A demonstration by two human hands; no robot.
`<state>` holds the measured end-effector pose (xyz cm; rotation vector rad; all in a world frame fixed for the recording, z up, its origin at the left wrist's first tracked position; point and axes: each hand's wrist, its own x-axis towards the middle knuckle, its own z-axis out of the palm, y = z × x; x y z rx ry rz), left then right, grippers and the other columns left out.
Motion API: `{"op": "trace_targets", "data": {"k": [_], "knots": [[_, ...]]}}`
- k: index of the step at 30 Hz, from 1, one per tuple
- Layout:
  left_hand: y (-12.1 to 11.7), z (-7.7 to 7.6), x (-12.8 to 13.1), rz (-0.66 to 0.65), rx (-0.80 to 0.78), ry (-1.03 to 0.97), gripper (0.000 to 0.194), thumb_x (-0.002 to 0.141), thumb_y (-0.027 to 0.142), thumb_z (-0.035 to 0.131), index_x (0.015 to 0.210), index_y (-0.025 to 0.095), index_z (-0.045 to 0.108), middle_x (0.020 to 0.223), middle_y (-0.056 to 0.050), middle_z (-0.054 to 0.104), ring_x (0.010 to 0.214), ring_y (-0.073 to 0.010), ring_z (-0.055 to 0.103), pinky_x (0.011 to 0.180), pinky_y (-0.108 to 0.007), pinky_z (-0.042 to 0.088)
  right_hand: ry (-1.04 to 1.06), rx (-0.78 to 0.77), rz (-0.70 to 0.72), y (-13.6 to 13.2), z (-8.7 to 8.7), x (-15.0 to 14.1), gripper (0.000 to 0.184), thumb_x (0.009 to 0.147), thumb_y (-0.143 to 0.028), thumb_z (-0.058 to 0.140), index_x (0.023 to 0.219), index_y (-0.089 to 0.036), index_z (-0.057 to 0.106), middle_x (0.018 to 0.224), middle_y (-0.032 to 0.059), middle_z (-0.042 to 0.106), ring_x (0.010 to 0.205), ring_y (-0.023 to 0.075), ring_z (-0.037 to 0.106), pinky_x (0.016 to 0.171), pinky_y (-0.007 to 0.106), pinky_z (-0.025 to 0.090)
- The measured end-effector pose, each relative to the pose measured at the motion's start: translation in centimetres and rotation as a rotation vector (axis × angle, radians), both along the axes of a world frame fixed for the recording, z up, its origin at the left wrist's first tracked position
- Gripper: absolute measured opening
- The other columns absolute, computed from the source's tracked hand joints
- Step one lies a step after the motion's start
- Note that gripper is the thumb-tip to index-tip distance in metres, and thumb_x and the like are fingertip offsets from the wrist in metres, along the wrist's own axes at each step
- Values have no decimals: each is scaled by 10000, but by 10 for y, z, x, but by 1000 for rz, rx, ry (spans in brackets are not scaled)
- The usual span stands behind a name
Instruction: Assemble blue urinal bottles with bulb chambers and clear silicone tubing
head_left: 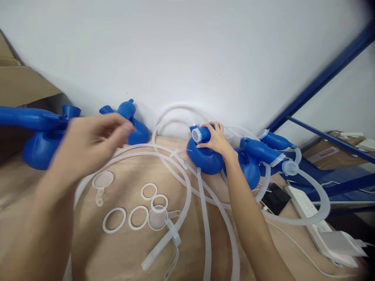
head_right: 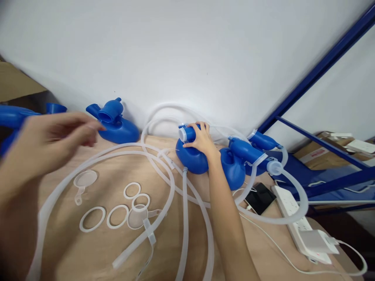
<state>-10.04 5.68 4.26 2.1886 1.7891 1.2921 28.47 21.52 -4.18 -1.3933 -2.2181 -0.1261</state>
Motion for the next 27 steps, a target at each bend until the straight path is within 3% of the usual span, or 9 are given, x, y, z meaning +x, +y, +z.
{"op": "trace_targets", "data": {"k": [2, 4, 6, 8, 10, 13, 17, 23, 27], "knots": [[27, -13, 37, -148, -52, 72, 391, 966, 466, 463, 976, 237, 780, 894, 15, 780, 786, -201, 716, 743, -314, 574, 69, 25, -1, -13, -9, -2, 868, 681, -464, 933, 1433, -282, 539, 1516, 162, 413, 1504, 445, 291, 1176, 666, 374], [66, -35, 74, -209, -77, 212, 368, 977, 334, 470, 1172, 229, 764, 1084, -42, 795, 956, -242, 743, 846, -356, 584, 129, 65, -23, -21, -18, -4, 891, 692, -430, 931, 1463, -264, 515, 1641, 176, 267, 1593, 465, 123, 1223, 689, 302], [109, -57, 110, -270, -52, 449, 489, 996, 202, 434, 1449, 243, 615, 1380, -111, 692, 1168, -280, 702, 918, -400, 578, 186, 87, -41, -24, -27, -6, 829, 728, -370, 904, 1456, -237, 528, 1710, 174, 129, 1621, 463, 32, 1258, 669, 259], [150, -73, 139, -318, -15, 549, 590, 986, 114, 428, 1557, 244, 496, 1590, -174, 509, 1365, -340, 584, 1013, -477, 537, 236, 87, -37, -23, -32, -7, 737, 775, -304, 850, 1443, -222, 548, 1722, 169, 107, 1628, 437, 76, 1273, 623, 272], [184, -80, 161, -389, 20, 635, 557, 999, 140, 475, 1543, 257, 507, 1662, -178, 412, 1475, -376, 463, 1094, -550, 472, 280, 77, -22, -22, -35, -6, 699, 806, -256, 794, 1458, -236, 543, 1716, 155, 152, 1620, 395, 172, 1272, 584, 307], [221, -81, 179, -506, 71, 753, 483, 999, 193, 543, 1477, 257, 560, 1615, -165, 480, 1478, -346, 454, 1139, -542, 428, 331, 68, -9, -22, -34, -3, 720, 805, -223, 762, 1481, -274, 522, 1706, 126, 203, 1603, 353, 251, 1270, 552, 335], [251, -80, 188, -597, 135, 852, 413, 985, 138, 508, 1369, 234, 628, 1465, -165, 606, 1304, -302, 607, 1049, -456, 479, 372, 83, 5, -22, -35, -1, 719, 785, -213, 764, 1462, -260, 527, 1681, 130, 245, 1592, 317, 283, 1284, 499, 330], [269, -88, 196, -627, 167, 904, 318, 990, 130, 452, 1181, 165, 704, 1137, -183, 711, 936, -274, 723, 811, -390, 522, 423, 78, 30, -19, -36, 0, 777, 721, -180, 773, 1447, -265, 511, 1651, 131, 285, 1561, 304, 350, 1281, 457, 346], [271, -94, 201, -545, 170, 830, 307, 1016, 169, 444, 1215, 139, 677, 1072, -185, 721, 942, -286, 727, 846, -399, 518, 442, 74, 48, -19, -36, -1, 794, 706, -171, 770, 1449, -269, 508, 1640, 128, 290, 1570, 309, 335, 1281, 453, 343]]}}
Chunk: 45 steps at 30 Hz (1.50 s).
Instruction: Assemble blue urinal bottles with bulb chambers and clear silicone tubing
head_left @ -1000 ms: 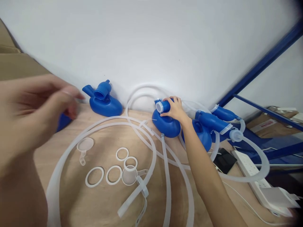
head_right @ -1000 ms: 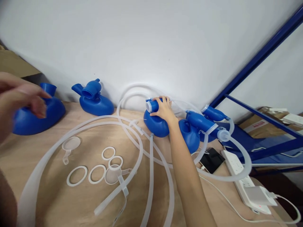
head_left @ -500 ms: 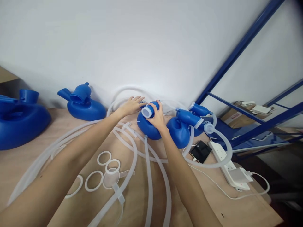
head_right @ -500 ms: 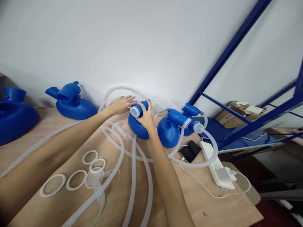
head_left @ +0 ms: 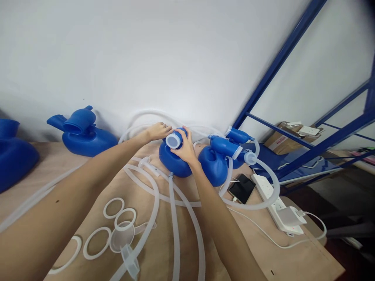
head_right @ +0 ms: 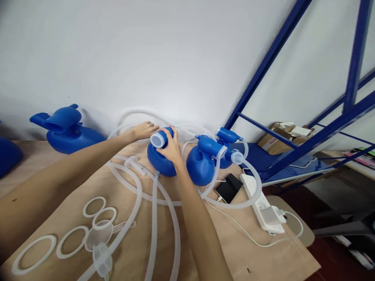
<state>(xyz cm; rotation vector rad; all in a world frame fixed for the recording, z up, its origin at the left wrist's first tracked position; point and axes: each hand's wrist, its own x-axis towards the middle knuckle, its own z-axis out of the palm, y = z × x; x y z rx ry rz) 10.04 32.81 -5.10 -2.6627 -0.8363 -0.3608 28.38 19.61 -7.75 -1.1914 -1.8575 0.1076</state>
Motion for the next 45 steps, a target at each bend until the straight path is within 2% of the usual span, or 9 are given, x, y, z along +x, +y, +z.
{"op": "trace_targets", "data": {"k": [5, 13, 19, 24, 27, 33, 36, 40, 45], "knots": [[1, -9, -6, 162, -5, -194, 442, 1084, 325, 362, 1386, 60, 548, 1227, -253, 694, 1137, -345, 684, 970, -465, 495, -30, -12, 2, 0, 0, 0, 798, 700, -178, 781, 1443, -278, 509, 1634, 122, 299, 1567, 308, 339, 1273, 460, 354], [16, -11, -9, 180, -185, -245, 428, 1081, 486, 456, 1034, 137, 700, 977, -84, 739, 930, -218, 702, 942, -421, 532, -23, -12, 29, 1, 0, 1, 781, 705, -189, 788, 1429, -277, 510, 1642, 122, 288, 1580, 309, 315, 1285, 469, 332], [33, 0, -31, 317, -272, -399, 459, 1068, 521, 458, 970, 149, 707, 943, -79, 746, 930, -230, 699, 930, -411, 530, -43, 21, 67, -1, 2, 1, 772, 719, -208, 795, 1430, -269, 500, 1627, 126, 318, 1578, 310, 320, 1277, 458, 347], [22, 3, -51, 364, -221, -538, 485, 954, 408, 589, 1351, 131, 612, 1329, -206, 668, 1301, -380, 545, 1083, -512, 426, -79, -9, 47, -2, 1, 1, 886, 742, -228, 789, 1530, -278, 387, 1654, 143, 289, 1580, 316, 313, 1275, 499, 344], [6, 7, -49, 322, -195, -598, 605, 899, 364, 619, 1448, 122, 539, 1440, -216, 579, 1358, -367, 489, 1124, -500, 406, -37, 21, 40, 0, -2, -1, 1029, 738, -276, 837, 1597, -250, 272, 1667, 178, 245, 1597, 321, 268, 1295, 506, 301], [-20, 4, -31, 204, -332, -577, 414, 964, 330, 445, 1273, 178, 675, 1059, -94, 756, 974, -254, 663, 918, -369, 499, -17, -17, -51, 1, -3, -3, 1098, 594, -471, 988, 1526, -268, 444, 1658, 174, 226, 1585, 403, 246, 1292, 561, 275], [-19, 2, -28, 178, -421, -560, 387, 958, 388, 433, 1002, 162, 744, 921, -92, 758, 869, -243, 651, 823, -336, 484, 6, -67, -22, 0, -2, -2, 1191, 554, -500, 1003, 1556, -275, 399, 1682, 169, 147, 1596, 403, 236, 1282, 561, 308], [-10, 16, -37, 170, -544, -552, 435, 873, 547, 559, 669, 178, 666, 683, -53, 660, 682, -193, 561, 656, -298, 410, 31, -136, 39, -3, -1, -2, 1236, 562, -511, 996, 1587, -322, 331, 1707, 137, 74, 1595, 391, 264, 1264, 563, 357], [-8, 29, -48, 129, -757, -463, 524, 808, 633, 627, 533, 195, 543, 512, 14, 412, 510, -128, 329, 518, -298, 258, -20, -135, 166, -3, -1, 0, 1278, 552, -540, 995, 1604, -321, 303, 1726, 141, 84, 1594, 389, 280, 1278, 575, 331]]}}
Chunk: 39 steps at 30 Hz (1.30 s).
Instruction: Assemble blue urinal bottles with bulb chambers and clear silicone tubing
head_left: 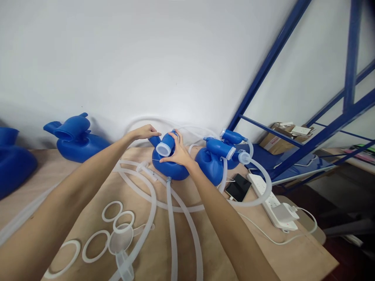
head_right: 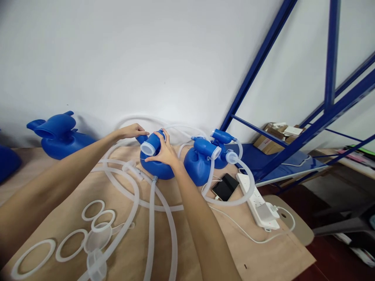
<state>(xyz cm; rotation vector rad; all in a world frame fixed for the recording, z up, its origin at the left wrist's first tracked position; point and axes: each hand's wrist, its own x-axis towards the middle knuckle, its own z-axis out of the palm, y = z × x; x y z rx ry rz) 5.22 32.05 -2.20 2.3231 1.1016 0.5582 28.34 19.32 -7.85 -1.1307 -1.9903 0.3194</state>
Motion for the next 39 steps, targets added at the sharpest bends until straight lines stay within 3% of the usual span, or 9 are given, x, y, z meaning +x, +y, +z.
{"op": "trace_targets", "data": {"k": [6, 12, 17, 20, 24, 27, 31, 36, 39], "knots": [[-4, 0, -7, -25, -87, -29, 508, 835, 606, 598, 538, 209, 484, 533, 1, 426, 522, -137, 365, 548, -296, 326, -8, 2, 87, 5, -3, 5, 1318, 558, -546, 992, 1627, -334, 251, 1748, 130, 56, 1632, 374, 177, 1294, 576, 293], [-21, 30, -47, 96, -20, 69, 508, 821, 568, 627, 482, 207, 509, 502, -28, 510, 521, -154, 432, 583, -302, 342, -17, 32, 104, 3, -2, 4, 1288, 584, -540, 987, 1619, -301, 259, 1730, 162, 94, 1636, 372, 156, 1301, 580, 272], [-109, 38, -95, 27, 31, 355, 381, 761, 479, 730, 519, 214, 602, 514, -15, 564, 516, -166, 460, 575, -306, 309, -34, 35, 22, 1, -5, 0, 1204, 673, -454, 956, 1635, -318, 245, 1718, 157, 92, 1589, 408, 278, 1255, 610, 354], [-172, 20, -114, -80, -31, 589, 220, 764, 379, 711, 611, 228, 663, 619, -25, 648, 557, -185, 515, 556, -298, 308, -22, 2, -41, 0, -7, -2, 1273, 663, -434, 957, 1663, -346, 175, 1698, 158, 71, 1533, 435, 370, 1212, 641, 403], [-215, -7, -102, -132, 3, 445, 155, 750, 370, 743, 701, 229, 701, 666, -8, 680, 596, -185, 597, 572, -282, 394, 22, -58, -86, -3, -6, -2, 1277, 645, -495, 960, 1664, -347, 204, 1626, 174, 140, 1389, 408, 533, 1160, 625, 468], [-207, -14, -63, -13, 178, 214, 279, 884, 483, 646, 828, 217, 713, 737, -20, 703, 634, -195, 643, 629, -298, 472, 67, -74, -102, -4, -5, -3, 1261, 617, -510, 975, 1646, -341, 266, 1568, 170, 185, 1311, 374, 586, 1147, 595, 490], [-171, -6, -9, 197, 380, 19, 586, 938, 554, 626, 1390, 188, 552, 1317, -154, 645, 1107, -307, 671, 878, -396, 537, 88, -61, -136, -5, -4, -5, 1181, 600, -538, 979, 1596, -325, 380, 1519, 157, 207, 1251, 340, 612, 1135, 559, 507], [-139, -2, 14, 160, 490, -67, 498, 798, 495, 834, 1139, 194, 632, 1152, -101, 647, 966, -279, 667, 837, -385, 535, 95, -82, -125, -4, -3, -4, 1125, 633, -556, 952, 1577, -320, 387, 1610, 152, 167, 1408, 342, 515, 1186, 516, 457], [-133, -8, 11, 111, 533, -104, 461, 786, 510, 851, 1006, 191, 601, 1019, -77, 644, 902, -263, 646, 818, -378, 517, 79, -134, -6, -3, 0, -2, 1124, 703, -542, 909, 1615, -316, 292, 1617, 159, 355, 1398, 338, 549, 1168, 521, 460]]}}
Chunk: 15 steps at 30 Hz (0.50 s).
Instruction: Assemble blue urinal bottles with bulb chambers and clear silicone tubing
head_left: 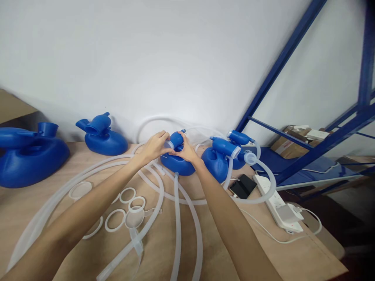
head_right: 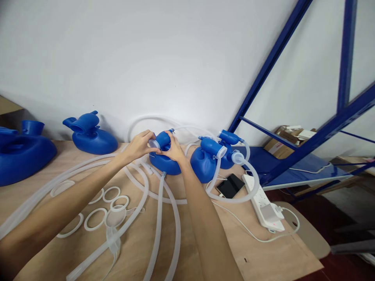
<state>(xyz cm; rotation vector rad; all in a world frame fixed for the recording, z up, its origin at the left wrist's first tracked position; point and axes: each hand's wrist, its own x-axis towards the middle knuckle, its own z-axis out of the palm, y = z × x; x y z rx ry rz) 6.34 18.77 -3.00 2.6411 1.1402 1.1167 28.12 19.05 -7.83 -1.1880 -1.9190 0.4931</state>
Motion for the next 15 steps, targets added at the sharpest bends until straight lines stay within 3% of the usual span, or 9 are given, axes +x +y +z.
{"op": "trace_targets", "data": {"k": [3, 8, 15], "knots": [[4, -7, -3, -26, 34, -29, 478, 791, 562, 835, 944, 199, 564, 958, -67, 633, 866, -258, 627, 790, -373, 505, -19, -34, 39, 2, 2, 1, 1147, 714, -521, 897, 1632, -303, 245, 1517, 153, 548, 1304, 353, 631, 1105, 539, 496], [2, -18, 0, -16, 79, -61, 493, 802, 602, 819, 905, 207, 543, 956, -73, 638, 867, -257, 620, 787, -368, 500, -46, 25, 29, 4, 2, 0, 1183, 660, -495, 921, 1626, -294, 267, 1568, 148, 519, 1275, 352, 652, 1064, 502, 521], [-8, -31, 4, 43, 155, -72, 375, 916, 524, 736, 903, 202, 545, 967, -85, 630, 928, -263, 620, 846, -383, 515, -75, -11, -9, 0, 4, -2, 1162, 673, -495, 918, 1621, -290, 277, 1342, 139, 677, 1080, 347, 730, 974, 510, 552]]}}
